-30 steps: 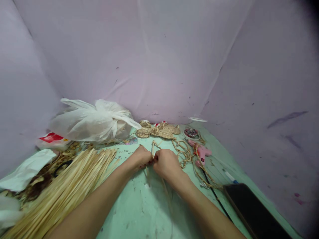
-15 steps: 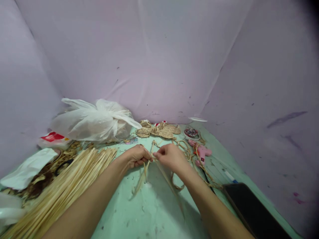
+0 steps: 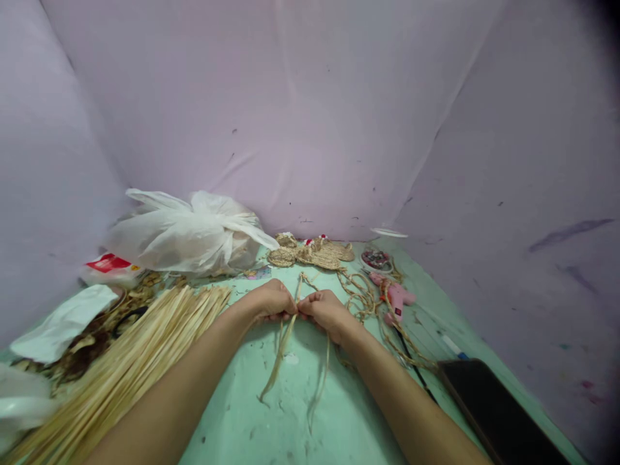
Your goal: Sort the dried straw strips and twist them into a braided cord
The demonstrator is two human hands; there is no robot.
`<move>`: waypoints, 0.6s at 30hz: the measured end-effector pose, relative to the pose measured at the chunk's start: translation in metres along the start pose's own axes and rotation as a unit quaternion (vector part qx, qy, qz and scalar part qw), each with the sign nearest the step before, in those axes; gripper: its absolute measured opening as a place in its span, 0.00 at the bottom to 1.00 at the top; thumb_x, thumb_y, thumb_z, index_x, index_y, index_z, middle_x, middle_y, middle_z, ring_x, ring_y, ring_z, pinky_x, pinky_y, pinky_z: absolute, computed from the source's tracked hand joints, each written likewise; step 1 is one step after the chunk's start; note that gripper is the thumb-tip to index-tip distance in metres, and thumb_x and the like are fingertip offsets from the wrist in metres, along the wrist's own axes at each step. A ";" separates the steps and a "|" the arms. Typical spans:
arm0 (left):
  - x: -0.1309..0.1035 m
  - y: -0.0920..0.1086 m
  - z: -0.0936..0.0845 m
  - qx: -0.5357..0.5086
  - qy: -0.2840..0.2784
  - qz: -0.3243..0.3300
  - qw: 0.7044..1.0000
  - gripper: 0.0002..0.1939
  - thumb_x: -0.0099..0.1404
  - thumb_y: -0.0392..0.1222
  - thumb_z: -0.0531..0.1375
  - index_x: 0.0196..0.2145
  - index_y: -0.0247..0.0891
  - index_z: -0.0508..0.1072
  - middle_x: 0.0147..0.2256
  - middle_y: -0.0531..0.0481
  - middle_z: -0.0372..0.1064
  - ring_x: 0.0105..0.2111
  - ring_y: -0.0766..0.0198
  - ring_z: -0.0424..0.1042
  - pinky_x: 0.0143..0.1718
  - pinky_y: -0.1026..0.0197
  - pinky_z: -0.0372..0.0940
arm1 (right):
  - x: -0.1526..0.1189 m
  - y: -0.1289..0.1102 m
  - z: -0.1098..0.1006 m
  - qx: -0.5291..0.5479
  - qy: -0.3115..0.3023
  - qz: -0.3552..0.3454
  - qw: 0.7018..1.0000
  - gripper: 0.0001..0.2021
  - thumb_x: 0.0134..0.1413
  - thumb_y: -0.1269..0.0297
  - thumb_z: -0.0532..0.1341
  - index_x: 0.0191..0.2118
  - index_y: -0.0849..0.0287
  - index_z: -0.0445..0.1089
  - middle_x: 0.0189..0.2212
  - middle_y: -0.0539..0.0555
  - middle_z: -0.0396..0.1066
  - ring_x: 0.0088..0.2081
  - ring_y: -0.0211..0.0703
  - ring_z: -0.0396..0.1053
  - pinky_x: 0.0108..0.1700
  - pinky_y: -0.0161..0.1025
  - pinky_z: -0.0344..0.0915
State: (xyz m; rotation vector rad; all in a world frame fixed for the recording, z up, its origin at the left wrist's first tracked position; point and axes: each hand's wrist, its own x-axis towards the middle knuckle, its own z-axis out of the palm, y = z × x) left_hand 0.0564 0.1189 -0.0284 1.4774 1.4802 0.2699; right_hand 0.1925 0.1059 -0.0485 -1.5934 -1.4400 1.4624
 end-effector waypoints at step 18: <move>-0.075 0.004 -0.096 0.344 0.142 -0.020 0.928 0.07 0.42 0.38 0.54 0.19 0.36 0.71 0.17 0.54 0.63 0.21 0.67 0.61 0.22 0.66 0.52 | 0.004 0.009 0.000 0.012 -0.007 0.004 1.000 0.08 0.35 0.70 0.57 0.13 0.61 0.59 0.05 0.42 0.45 0.10 0.27 0.40 0.15 0.32 0.34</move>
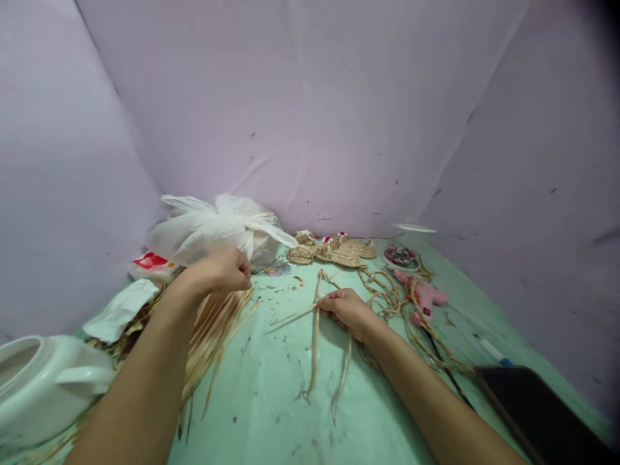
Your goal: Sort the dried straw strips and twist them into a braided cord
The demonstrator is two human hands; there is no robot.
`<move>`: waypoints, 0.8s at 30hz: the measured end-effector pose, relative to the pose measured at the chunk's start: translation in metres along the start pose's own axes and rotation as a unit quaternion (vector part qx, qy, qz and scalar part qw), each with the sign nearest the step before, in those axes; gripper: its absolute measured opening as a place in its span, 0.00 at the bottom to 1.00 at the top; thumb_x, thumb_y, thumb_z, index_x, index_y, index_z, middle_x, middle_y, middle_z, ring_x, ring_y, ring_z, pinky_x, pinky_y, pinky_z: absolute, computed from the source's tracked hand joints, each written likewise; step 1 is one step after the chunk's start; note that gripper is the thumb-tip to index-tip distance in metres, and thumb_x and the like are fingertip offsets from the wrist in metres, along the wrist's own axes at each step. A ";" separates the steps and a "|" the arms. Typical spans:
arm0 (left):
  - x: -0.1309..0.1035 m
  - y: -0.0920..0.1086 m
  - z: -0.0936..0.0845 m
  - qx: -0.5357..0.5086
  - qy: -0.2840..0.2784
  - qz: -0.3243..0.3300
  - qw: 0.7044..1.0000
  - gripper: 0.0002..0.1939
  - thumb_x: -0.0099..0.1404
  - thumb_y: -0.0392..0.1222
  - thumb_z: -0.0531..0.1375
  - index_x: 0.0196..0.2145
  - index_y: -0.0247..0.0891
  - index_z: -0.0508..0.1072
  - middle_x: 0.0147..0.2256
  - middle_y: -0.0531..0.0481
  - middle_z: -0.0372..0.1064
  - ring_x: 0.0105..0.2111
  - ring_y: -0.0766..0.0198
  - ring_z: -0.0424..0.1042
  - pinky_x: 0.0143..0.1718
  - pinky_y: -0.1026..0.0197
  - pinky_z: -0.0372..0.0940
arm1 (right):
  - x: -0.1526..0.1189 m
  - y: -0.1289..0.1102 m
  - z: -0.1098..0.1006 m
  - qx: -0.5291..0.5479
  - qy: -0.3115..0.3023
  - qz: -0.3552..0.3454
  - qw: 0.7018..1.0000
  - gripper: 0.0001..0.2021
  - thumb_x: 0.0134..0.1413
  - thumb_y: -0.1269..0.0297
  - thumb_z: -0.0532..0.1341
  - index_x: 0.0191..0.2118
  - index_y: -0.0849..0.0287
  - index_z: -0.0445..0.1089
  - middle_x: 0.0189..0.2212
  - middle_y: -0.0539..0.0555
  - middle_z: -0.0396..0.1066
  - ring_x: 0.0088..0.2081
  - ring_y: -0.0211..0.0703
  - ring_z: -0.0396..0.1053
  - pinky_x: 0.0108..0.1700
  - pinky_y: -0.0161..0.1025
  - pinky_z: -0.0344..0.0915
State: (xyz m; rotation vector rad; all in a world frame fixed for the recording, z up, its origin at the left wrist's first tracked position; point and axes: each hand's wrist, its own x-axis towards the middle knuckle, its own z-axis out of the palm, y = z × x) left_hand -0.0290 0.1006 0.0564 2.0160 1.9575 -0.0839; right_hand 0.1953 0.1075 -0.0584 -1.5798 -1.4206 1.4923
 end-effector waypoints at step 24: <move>0.032 0.056 0.076 -0.289 -0.041 0.057 0.955 0.04 0.41 0.34 0.56 0.16 0.32 0.70 0.11 0.58 0.51 0.15 0.73 0.50 0.18 0.67 0.48 | -0.001 0.000 0.000 0.006 0.006 -0.019 1.000 0.06 0.35 0.71 0.57 0.14 0.62 0.62 0.07 0.42 0.48 0.11 0.27 0.41 0.15 0.32 0.37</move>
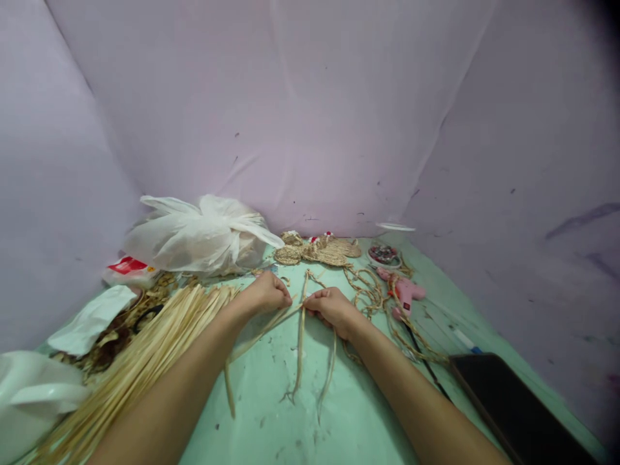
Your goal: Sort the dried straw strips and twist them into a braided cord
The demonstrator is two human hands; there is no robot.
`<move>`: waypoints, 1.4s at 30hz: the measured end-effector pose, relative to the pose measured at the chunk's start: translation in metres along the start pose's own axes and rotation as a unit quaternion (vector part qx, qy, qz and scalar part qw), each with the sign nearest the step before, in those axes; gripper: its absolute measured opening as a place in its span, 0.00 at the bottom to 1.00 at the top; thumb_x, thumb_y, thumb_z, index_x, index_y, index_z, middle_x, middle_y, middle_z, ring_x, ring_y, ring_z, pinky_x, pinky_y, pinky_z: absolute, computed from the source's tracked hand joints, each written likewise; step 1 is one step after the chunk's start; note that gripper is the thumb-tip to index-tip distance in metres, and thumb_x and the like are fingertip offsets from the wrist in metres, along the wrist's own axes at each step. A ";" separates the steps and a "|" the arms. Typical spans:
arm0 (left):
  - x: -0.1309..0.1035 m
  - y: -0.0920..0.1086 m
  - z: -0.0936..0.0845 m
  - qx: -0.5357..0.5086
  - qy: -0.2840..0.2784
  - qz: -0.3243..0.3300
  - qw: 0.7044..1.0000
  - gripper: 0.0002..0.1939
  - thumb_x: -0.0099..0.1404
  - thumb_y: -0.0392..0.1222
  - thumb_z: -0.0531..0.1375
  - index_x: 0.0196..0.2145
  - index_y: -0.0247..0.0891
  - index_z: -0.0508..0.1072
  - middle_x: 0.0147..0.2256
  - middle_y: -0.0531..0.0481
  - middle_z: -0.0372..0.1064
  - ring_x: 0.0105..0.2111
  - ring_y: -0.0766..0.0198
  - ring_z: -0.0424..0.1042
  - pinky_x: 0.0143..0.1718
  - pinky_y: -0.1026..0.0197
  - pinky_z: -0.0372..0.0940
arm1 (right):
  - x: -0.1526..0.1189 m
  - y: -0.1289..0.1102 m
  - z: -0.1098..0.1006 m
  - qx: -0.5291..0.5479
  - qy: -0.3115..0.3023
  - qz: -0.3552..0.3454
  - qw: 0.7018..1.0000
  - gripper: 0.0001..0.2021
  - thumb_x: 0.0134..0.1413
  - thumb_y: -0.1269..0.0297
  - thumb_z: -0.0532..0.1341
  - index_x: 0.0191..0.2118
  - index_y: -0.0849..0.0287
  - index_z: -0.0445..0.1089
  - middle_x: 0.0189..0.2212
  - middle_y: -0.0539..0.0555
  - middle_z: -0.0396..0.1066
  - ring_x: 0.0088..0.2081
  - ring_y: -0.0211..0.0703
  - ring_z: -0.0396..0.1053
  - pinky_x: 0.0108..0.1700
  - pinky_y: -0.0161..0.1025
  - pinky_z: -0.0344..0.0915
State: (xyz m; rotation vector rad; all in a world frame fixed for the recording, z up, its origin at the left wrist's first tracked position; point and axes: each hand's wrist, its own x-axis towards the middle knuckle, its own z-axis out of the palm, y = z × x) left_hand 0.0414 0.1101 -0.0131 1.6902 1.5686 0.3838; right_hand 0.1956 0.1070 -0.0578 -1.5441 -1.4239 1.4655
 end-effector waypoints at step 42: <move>0.012 0.000 0.036 -0.325 -0.128 -0.128 0.928 0.03 0.50 0.34 0.56 0.21 0.31 0.66 0.14 0.54 0.61 0.11 0.76 0.56 0.11 0.72 0.49 | 0.000 -0.002 0.000 0.122 -0.035 0.039 0.991 0.05 0.31 0.74 0.54 0.19 0.64 0.66 0.10 0.48 0.61 0.12 0.29 0.50 0.15 0.28 0.43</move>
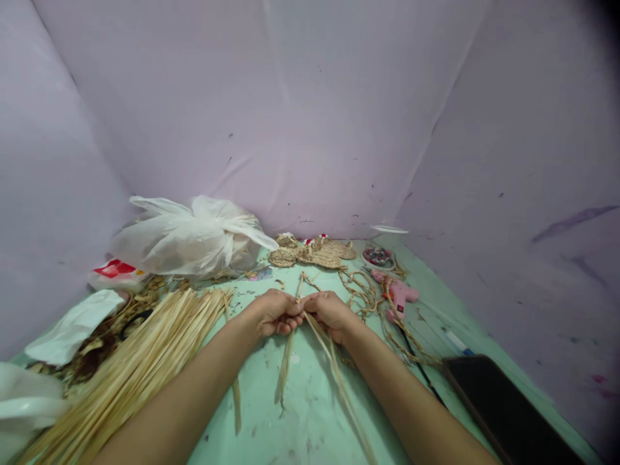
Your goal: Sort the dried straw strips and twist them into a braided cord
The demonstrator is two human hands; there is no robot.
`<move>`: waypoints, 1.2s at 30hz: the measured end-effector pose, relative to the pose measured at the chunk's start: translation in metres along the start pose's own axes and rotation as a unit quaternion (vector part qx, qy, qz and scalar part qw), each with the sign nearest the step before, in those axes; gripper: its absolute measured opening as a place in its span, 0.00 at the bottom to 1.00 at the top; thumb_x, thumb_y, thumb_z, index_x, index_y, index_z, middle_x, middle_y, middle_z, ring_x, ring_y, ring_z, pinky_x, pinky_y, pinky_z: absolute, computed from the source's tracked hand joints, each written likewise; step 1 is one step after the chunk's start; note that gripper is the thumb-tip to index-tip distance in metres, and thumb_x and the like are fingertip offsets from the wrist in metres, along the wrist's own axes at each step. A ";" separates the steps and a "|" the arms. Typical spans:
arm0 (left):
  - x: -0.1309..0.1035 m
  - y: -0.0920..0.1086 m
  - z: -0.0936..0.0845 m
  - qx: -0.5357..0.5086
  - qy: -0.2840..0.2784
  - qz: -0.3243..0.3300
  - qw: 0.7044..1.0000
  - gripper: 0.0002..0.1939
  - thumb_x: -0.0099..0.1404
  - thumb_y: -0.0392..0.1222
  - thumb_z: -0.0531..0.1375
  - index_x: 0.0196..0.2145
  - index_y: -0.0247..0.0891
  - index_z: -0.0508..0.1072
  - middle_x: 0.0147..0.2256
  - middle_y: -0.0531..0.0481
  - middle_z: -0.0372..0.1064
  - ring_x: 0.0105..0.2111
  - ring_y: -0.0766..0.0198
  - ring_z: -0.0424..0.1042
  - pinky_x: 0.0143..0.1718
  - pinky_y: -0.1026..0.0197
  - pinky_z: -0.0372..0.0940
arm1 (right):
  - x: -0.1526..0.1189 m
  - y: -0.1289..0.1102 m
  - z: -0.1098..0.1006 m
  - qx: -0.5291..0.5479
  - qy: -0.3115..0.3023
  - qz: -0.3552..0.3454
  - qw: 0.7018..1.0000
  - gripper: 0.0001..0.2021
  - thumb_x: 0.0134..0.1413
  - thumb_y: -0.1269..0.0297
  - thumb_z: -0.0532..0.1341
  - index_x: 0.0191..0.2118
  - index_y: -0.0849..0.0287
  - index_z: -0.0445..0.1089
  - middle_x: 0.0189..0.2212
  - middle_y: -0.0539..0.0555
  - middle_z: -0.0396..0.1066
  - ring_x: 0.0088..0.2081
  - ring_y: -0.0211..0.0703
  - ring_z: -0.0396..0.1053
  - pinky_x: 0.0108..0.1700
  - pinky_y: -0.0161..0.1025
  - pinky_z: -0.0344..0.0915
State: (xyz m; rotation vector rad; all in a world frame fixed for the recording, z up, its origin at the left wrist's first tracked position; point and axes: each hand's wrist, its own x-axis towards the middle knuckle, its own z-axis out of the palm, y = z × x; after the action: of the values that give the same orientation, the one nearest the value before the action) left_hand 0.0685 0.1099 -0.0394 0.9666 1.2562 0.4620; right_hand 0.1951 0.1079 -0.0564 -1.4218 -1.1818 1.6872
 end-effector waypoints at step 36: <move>-0.001 0.003 -0.009 0.065 0.054 -0.007 0.996 0.03 0.40 0.35 0.58 0.16 0.31 0.67 0.12 0.57 0.54 0.10 0.76 0.49 0.10 0.70 0.38 | 0.001 0.004 -0.003 -0.140 0.046 -0.102 0.984 0.05 0.35 0.70 0.55 0.15 0.63 0.64 0.09 0.44 0.54 0.14 0.29 0.46 0.18 0.30 0.44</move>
State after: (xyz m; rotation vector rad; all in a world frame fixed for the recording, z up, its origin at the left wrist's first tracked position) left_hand 0.0600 0.1135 -0.0365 1.0534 1.4024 0.4302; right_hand 0.1981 0.1079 -0.0609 -1.4677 -1.5015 1.3423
